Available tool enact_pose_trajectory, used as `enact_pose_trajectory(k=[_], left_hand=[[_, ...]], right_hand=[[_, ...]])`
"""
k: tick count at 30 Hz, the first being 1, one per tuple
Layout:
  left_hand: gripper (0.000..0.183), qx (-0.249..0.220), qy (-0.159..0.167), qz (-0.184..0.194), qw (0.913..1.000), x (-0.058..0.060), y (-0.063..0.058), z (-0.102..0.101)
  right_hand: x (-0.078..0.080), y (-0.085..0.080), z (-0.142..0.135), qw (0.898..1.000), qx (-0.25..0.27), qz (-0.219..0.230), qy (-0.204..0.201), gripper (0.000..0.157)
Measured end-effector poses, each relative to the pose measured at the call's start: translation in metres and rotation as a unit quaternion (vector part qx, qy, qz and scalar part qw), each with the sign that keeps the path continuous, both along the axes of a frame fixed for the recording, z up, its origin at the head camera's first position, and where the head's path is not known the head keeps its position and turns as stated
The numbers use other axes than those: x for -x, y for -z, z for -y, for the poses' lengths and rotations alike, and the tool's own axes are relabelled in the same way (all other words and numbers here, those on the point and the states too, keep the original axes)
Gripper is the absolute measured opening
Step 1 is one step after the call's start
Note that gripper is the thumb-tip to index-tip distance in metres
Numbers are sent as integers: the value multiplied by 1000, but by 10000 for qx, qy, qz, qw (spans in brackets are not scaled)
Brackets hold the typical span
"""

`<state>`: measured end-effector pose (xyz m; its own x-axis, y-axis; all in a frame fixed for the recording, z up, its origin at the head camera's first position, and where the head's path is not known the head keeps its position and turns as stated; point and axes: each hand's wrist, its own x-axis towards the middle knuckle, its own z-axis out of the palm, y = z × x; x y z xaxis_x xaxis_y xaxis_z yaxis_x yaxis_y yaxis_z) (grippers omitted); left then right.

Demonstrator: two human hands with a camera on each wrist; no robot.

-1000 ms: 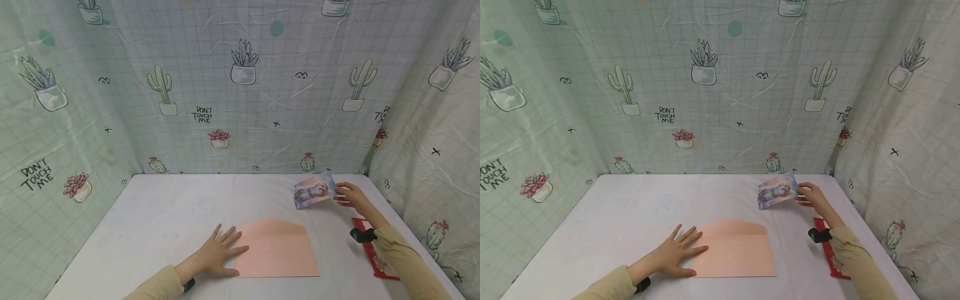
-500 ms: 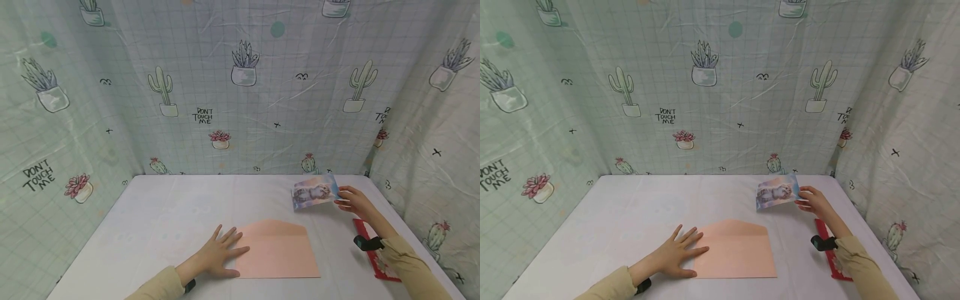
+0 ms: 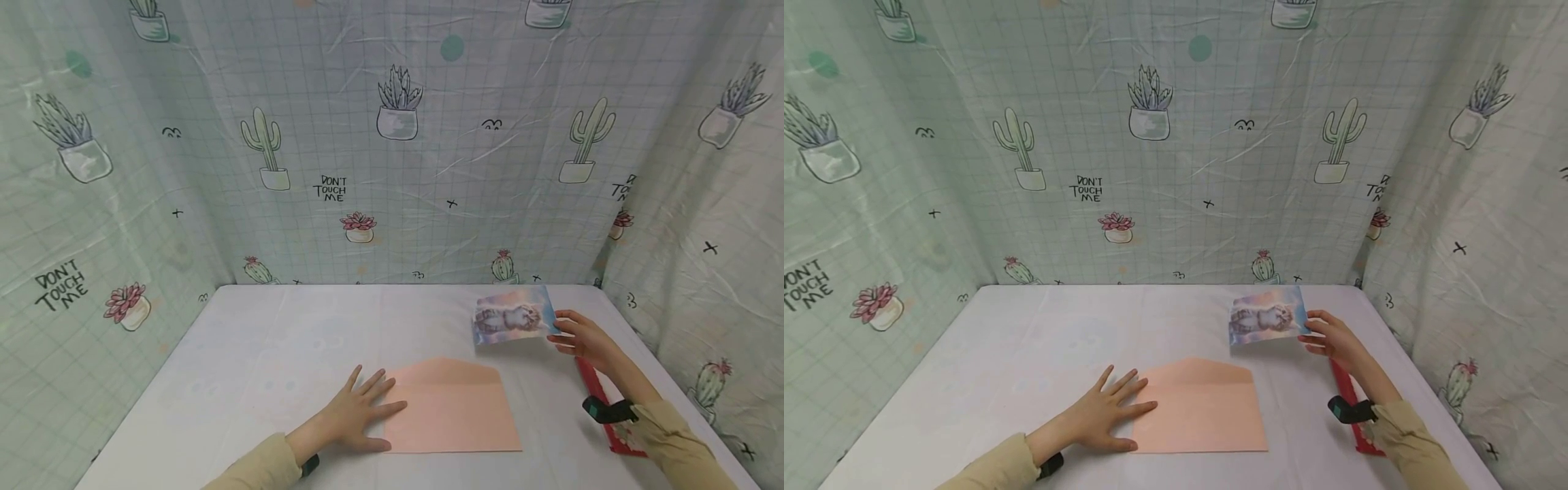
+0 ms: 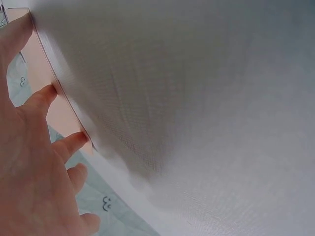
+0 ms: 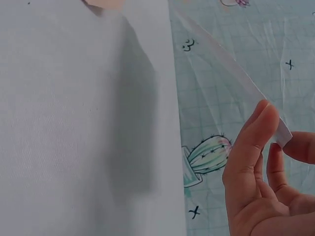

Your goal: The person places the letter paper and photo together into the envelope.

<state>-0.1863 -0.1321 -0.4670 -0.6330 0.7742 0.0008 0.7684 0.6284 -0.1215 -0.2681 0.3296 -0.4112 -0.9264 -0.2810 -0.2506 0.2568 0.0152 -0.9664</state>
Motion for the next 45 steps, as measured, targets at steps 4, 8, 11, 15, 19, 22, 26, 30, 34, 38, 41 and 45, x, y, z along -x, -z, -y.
enact_pose_trajectory(k=[4,8,11,15,19,22,26,30,34,38,41,45], left_hand=[[65,-9,1,-5,10000,1,1,0],[65,8,-16,-3,10000,1,2,0],[65,20,-32,0,10000,1,2,0],[65,45,-45,17,10000,1,2,0],[65,72,-14,-4,10000,2,3,0],[65,92,-1,-15,10000,2,4,1],[66,78,-13,32,10000,1,4,1],[65,28,-4,88,10000,1,3,1],[65,-29,18,113,9999,0,1,1],[65,-120,70,120,9998,-1,-1,1],[65,-145,84,149,9998,-1,-2,1],[65,-98,58,112,9999,-1,0,1]], right_hand=[[-4,-1,1,9998,158,45,-69,10],[-9,-4,4,9995,235,-4,-206,12],[-10,-4,5,9990,278,-72,-337,14],[-12,-4,7,9984,247,-145,-479,15],[-14,-5,8,9983,70,-196,-536,15],[-15,-5,9,9979,-149,-253,-579,15],[-14,-3,10,9950,-696,-388,-602,17],[-14,1,13,9875,-1388,-500,-559,19],[-14,5,17,9807,-1759,-624,-576,29],[-12,8,19,9774,-1868,-732,-673,34],[-12,11,19,9764,-1891,-750,-730,32],[-12,13,20,9763,-1849,-811,-773,26]])
